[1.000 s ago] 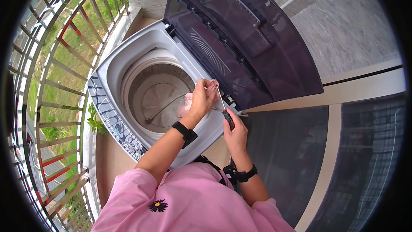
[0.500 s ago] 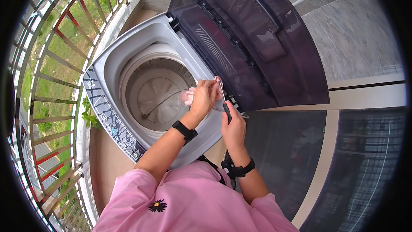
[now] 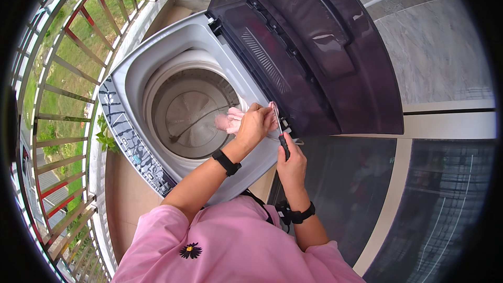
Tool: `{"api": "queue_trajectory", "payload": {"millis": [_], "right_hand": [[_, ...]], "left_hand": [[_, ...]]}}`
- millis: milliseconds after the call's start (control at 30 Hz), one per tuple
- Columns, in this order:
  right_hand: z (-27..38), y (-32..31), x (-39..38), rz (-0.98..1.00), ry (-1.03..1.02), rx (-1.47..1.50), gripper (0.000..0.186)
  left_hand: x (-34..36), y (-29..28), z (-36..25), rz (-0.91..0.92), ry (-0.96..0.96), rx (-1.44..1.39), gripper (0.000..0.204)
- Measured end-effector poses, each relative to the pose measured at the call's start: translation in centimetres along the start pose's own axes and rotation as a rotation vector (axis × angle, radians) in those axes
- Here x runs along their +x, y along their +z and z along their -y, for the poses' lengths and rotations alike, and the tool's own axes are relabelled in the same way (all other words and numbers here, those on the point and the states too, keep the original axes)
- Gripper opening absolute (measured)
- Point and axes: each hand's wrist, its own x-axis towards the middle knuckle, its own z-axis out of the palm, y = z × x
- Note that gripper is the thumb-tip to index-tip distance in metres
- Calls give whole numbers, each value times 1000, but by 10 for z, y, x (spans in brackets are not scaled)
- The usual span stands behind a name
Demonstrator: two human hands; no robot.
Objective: The person is using a screwdriver and a cloth to troubleshoot or repair the lid hinge area of a top-loading washing machine.
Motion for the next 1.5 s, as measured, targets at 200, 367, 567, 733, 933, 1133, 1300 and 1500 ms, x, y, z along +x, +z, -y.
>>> {"api": "queue_trajectory", "payload": {"millis": [200, 367, 567, 733, 933, 1133, 1300, 1500], "right_hand": [[-2, 2, 12, 24, 18, 107, 40], [9, -11, -7, 33, 74, -103, 39], [-3, -12, -8, 7, 90, 107, 37], [-2, 0, 11, 32, 63, 124, 38], [-2, 15, 37, 55, 15, 181, 38], [8, 14, 32, 55, -4, 222, 38], [30, 26, 36, 20, -52, 37, 40], [64, 25, 41, 84, 52, -165, 39]], "left_hand": [[5, -5, -3, -84, 16, -51, 18], [-4, 8, -8, 61, 53, 78, 15], [-1, 3, -5, 130, 70, 93, 18], [14, -16, 6, 54, -5, -5, 28], [24, -32, 3, -51, -55, 35, 30], [20, -31, 2, -140, 9, 45, 27], [37, -42, 16, -118, 36, 19, 25], [44, -52, 15, 9, 20, 28, 24]]}}
